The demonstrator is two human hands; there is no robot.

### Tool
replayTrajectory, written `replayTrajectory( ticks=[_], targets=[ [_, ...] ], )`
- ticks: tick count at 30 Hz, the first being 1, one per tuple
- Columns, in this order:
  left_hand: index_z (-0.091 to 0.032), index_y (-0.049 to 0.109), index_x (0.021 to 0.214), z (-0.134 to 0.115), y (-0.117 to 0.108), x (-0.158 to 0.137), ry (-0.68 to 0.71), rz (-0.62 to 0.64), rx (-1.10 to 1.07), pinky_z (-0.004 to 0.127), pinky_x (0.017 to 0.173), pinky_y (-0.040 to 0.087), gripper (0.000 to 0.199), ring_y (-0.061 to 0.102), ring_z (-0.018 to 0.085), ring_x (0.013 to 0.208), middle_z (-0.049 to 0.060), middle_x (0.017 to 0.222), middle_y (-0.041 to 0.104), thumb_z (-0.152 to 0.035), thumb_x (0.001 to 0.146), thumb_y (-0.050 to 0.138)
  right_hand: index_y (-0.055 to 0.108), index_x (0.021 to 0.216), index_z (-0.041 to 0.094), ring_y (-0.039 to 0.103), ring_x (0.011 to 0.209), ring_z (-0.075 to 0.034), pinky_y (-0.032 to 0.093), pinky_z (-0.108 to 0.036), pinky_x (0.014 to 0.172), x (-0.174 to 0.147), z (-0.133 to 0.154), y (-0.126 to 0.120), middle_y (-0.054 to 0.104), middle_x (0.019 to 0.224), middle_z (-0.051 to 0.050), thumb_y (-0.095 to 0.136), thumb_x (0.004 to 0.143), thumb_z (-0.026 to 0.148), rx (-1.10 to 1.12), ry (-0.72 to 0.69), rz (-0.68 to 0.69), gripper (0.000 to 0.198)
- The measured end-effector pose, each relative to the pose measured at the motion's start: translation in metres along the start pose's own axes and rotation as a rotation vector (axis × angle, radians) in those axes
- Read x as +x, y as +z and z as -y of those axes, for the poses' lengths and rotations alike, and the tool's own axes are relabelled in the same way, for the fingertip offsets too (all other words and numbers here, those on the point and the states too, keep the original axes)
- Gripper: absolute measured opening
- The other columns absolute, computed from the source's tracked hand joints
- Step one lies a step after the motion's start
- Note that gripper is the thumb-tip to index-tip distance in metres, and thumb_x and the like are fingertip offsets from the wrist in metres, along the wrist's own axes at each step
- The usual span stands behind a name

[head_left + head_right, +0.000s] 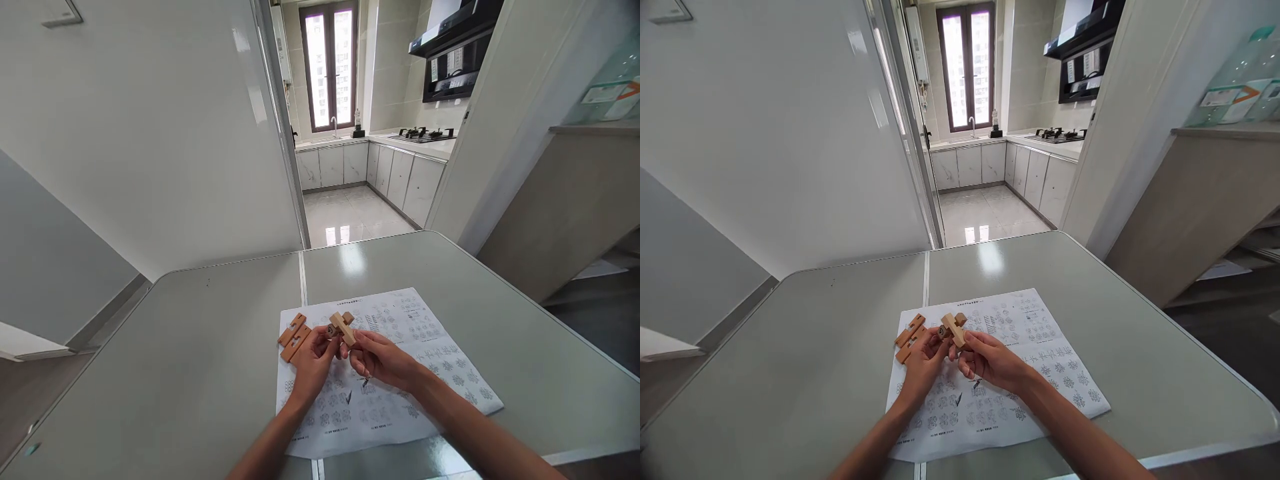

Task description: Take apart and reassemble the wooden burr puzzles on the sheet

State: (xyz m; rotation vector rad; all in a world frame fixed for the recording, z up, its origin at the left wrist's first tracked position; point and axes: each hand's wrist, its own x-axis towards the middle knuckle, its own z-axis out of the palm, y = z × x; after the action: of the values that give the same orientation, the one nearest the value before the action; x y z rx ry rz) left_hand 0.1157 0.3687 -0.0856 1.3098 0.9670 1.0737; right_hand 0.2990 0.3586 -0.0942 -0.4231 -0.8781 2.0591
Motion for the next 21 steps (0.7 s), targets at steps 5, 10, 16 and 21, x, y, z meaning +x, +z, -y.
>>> replayTrajectory(
  ticks=[5, 10, 16, 21],
  targets=[
    [-0.018, 0.066, 0.101, -0.001, 0.0, 0.0, 0.015, 0.032, -0.013, 0.03, 0.073, 0.054, 0.031, 0.068, 0.017, 0.068, 0.001, 0.074, 0.071, -0.047, 0.091, 0.071, 0.069, 0.099, 0.011, 0.057, 0.056, -0.007, 0.042, -0.02, 0.053, 0.001, -0.002, -0.003, 0.067, 0.092, -0.008, 0.061, 0.102, 0.048, 0.052, 0.045, 0.007, 0.038],
    [-0.018, 0.063, 0.099, 0.003, 0.0, -0.002, 0.01, 0.02, -0.01, 0.033, 0.073, 0.058, 0.033, 0.073, 0.02, 0.072, 0.004, 0.083, 0.075, -0.049, 0.09, 0.072, 0.067, 0.089, 0.01, 0.054, 0.049, -0.007, 0.041, -0.019, 0.049, 0.001, -0.004, -0.008, 0.066, 0.077, -0.005, 0.064, 0.1, 0.048, 0.084, 0.144, 0.037, 0.039],
    [-0.019, 0.061, 0.097, 0.007, -0.001, -0.003, 0.043, -0.042, 0.053, 0.033, 0.071, 0.059, 0.03, 0.073, 0.02, 0.07, 0.002, 0.078, 0.075, -0.046, 0.089, 0.073, 0.069, 0.095, 0.009, 0.059, 0.051, -0.007, 0.046, -0.017, 0.047, 0.001, -0.009, -0.014, 0.068, 0.074, -0.004, 0.067, 0.098, 0.047, 0.161, 0.179, -0.068, 0.039],
    [-0.019, 0.066, 0.092, 0.008, -0.002, -0.006, 0.097, -0.079, 0.137, 0.031, 0.072, 0.06, 0.024, 0.075, 0.02, 0.073, 0.003, 0.082, 0.076, -0.042, 0.09, 0.073, 0.069, 0.095, 0.01, 0.063, 0.055, -0.008, 0.051, -0.016, 0.052, 0.002, -0.01, -0.016, 0.07, 0.076, -0.005, 0.065, 0.1, 0.046, 0.189, 0.204, -0.109, 0.037]
  ],
)
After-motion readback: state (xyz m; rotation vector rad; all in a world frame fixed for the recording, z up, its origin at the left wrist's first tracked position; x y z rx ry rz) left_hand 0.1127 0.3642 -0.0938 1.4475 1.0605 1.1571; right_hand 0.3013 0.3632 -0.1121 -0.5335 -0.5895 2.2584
